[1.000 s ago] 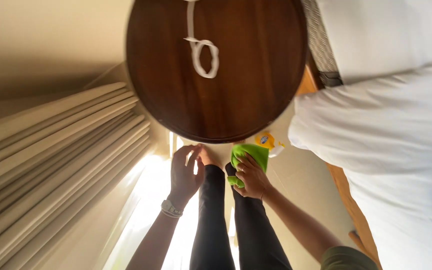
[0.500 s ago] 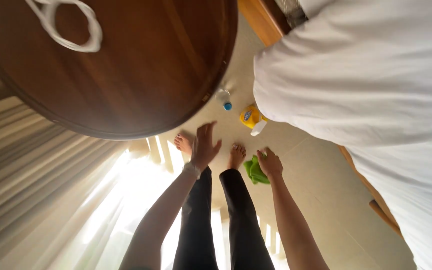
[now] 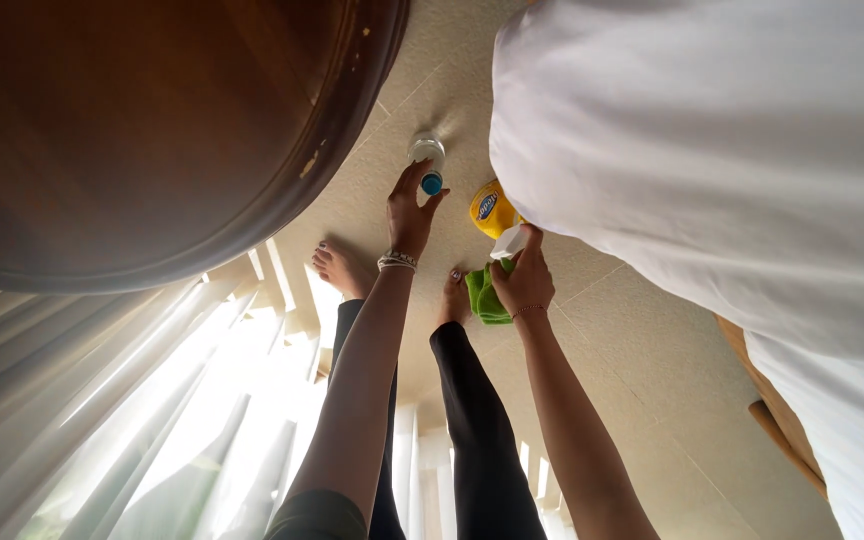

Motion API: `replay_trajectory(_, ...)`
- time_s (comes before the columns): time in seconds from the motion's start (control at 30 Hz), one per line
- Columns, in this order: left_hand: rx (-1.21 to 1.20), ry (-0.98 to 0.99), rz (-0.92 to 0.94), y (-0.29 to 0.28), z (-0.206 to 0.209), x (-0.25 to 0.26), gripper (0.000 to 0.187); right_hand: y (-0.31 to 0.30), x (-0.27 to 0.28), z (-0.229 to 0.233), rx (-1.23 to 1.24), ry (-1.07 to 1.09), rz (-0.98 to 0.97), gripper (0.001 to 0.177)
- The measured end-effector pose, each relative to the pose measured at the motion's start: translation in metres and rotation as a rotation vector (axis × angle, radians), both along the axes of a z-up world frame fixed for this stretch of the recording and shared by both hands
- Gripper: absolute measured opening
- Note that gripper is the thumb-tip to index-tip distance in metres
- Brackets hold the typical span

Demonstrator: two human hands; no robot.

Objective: Cleaning various surfaces in a bedroom including a bedside table, bed frame, and lamp using a spray and cloth.

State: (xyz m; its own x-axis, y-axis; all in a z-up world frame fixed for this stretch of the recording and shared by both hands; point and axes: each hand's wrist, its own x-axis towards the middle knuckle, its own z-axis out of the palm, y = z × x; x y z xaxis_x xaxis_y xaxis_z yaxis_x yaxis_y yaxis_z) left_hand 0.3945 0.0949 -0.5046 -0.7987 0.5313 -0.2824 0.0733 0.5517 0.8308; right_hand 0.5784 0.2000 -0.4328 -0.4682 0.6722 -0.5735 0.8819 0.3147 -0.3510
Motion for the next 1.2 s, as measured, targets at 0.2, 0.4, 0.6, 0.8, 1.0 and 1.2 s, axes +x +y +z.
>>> replay_trajectory(0.2, 0.004, 0.101, -0.025, -0.004, -0.007, 0.004, 0.052, -0.006, -0.023, 0.011, -0.127, 0.009, 0.017, 0.082)
replay_trajectory(0.4, 0.02, 0.22, -0.096, -0.018, -0.004, -0.006, 0.05, -0.011, -0.055, 0.017, -0.187, -0.014, 0.002, 0.089)
replay_trajectory(0.6, 0.099, 0.284, -0.253, -0.048, 0.071, -0.007, 0.05, -0.024, -0.047, 0.022, -0.155, 0.019, 0.164, 0.101)
replay_trajectory(0.8, 0.197, 0.248, -0.4, -0.077, 0.258, -0.011, 0.046, -0.031, -0.06, 0.171, -0.208, -0.03, 0.44, 0.113)
replay_trajectory(1.0, 0.292, 0.159, -0.453, -0.108, 0.427, -0.031, 0.048, -0.047, -0.069, 0.298, -0.293, 0.112, 0.492, 0.117)
replay_trajectory(1.2, 0.321, 0.357, -0.6, -0.125, 0.525, -0.079, 0.057, -0.062, -0.158, 0.405, -0.163, 0.409, 0.645, 0.097)
